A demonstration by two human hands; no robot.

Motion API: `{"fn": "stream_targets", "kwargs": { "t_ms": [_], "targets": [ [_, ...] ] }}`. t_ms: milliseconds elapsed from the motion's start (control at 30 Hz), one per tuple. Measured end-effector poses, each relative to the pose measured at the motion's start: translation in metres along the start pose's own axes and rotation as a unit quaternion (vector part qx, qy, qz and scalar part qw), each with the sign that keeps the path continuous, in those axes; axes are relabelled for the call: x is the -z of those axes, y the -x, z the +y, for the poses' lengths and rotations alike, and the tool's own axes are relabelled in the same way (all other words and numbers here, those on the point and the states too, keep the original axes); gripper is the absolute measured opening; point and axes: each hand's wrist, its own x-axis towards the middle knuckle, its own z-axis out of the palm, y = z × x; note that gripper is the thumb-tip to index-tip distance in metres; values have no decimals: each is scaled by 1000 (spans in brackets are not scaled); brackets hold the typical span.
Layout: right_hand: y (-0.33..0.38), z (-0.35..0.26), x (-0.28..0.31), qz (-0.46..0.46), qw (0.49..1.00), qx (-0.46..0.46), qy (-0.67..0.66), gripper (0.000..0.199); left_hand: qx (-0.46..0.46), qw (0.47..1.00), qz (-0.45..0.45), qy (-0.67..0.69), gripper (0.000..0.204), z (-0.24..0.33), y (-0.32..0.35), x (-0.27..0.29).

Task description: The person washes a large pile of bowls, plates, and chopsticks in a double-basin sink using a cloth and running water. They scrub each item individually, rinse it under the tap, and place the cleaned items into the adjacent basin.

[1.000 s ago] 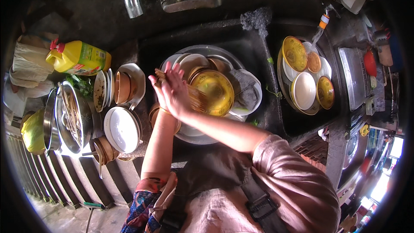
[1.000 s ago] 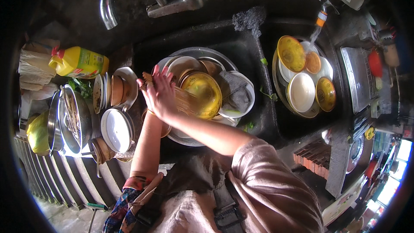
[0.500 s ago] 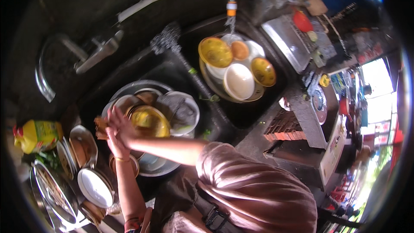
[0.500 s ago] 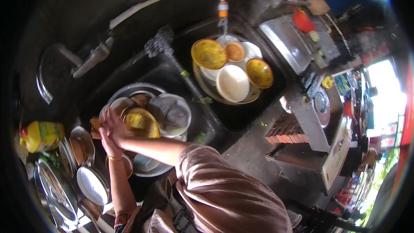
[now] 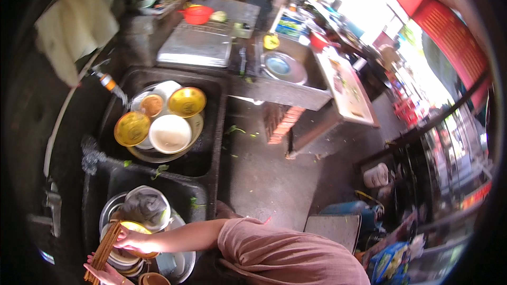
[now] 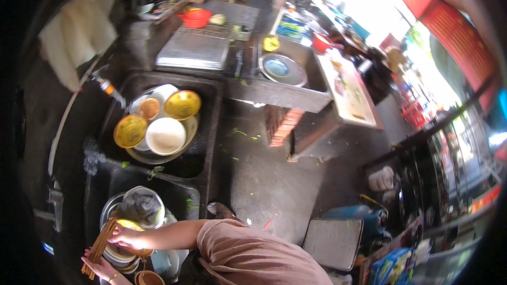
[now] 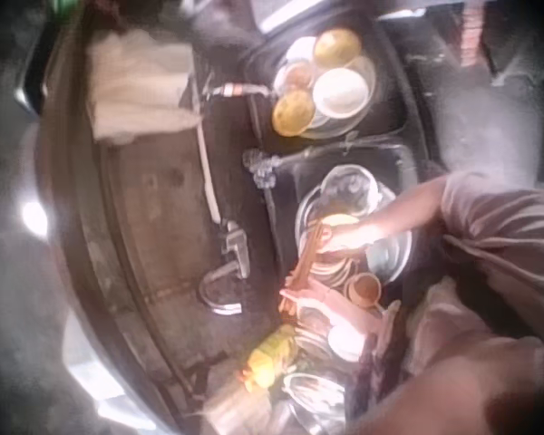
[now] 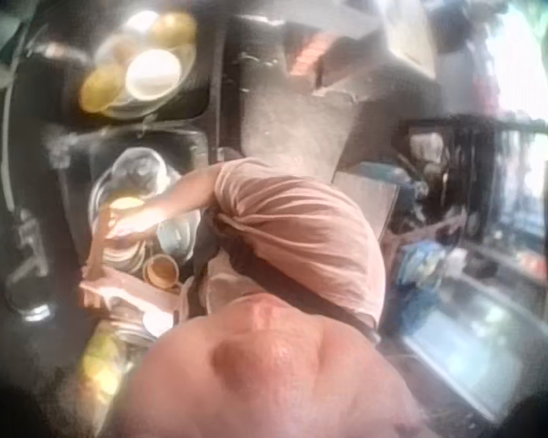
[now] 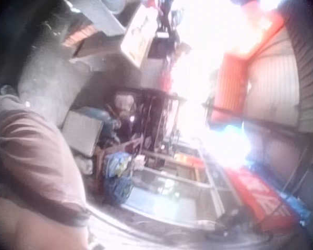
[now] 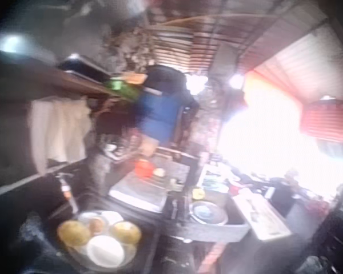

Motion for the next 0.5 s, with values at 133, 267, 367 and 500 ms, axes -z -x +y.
{"fn": "stream_targets", "kwargs": {
  "t_ms": [133, 267, 367, 500],
  "targets": [
    [16, -86, -47, 154, 977, 70, -133, 47, 129, 987, -80, 49, 33, -54, 123, -97],
    [10, -143, -32, 122, 957, 210, -161, 42, 260, 805, -531, 42, 69, -69, 138, -80],
    [18, -154, -25, 72, 968, 235, -46, 31, 435, 730, -513, 121, 78, -49, 129, -53],
    [37, -137, -24, 9, 976, 209, 58, 19, 419, 693, -587, 7, 72, -68, 95, -44]
  ]
}}
